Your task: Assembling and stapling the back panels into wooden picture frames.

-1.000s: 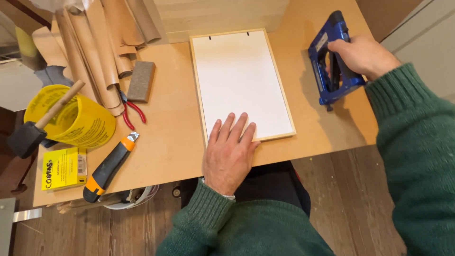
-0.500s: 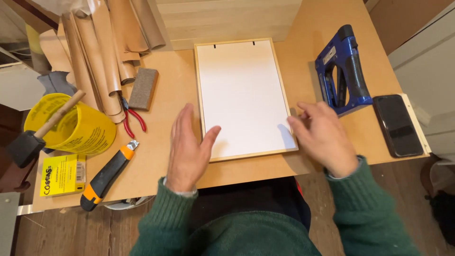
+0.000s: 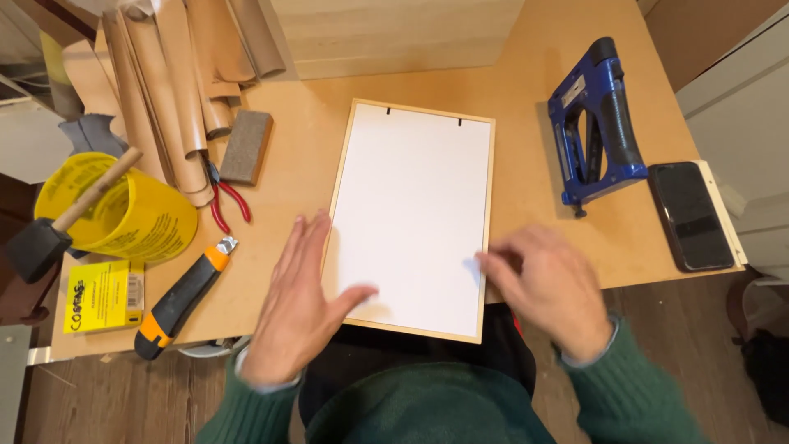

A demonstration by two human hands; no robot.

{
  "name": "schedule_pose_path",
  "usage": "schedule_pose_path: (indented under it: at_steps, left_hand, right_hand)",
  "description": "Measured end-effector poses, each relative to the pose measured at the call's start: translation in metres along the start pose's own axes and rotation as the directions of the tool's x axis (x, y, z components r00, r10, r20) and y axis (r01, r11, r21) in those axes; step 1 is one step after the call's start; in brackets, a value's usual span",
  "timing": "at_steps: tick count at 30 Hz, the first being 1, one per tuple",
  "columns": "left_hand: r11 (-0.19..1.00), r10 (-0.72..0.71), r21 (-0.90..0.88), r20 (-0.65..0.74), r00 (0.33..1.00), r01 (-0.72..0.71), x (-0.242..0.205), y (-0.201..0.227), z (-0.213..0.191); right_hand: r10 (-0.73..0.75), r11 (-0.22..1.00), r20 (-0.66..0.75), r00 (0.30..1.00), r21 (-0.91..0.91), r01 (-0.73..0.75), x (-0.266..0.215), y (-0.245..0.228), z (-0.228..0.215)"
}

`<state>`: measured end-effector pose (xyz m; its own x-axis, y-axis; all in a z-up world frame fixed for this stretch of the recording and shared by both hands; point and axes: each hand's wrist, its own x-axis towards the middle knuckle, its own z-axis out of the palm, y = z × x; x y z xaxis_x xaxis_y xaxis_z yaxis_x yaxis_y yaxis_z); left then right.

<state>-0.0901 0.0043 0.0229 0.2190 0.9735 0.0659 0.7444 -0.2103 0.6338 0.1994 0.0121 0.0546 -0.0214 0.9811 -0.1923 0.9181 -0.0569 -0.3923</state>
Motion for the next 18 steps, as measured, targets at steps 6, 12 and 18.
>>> schedule_pose_path:
  at_steps: [6, 12, 18]
  left_hand:
    - [0.968, 0.225, 0.116, 0.000, 0.974, -0.224, -0.041, 0.020, -0.004]
    - [0.964, 0.155, 0.228, -0.064, 0.986, -0.137, -0.036, 0.016, -0.004]
    - [0.937, 0.135, 0.347, -0.245, 0.960, -0.043, -0.011, -0.014, -0.035]
  right_hand:
    - [-0.483, 0.874, -0.309, 0.819, -0.106, 0.475, 0.091, 0.008, -0.012]
    - [-0.219, 0.968, -0.135, 0.966, -0.154, 0.198, 0.150, -0.009, -0.012]
    - [-0.205, 0.950, -0.258, 0.944, -0.284, 0.129, 0.085, 0.022, 0.002]
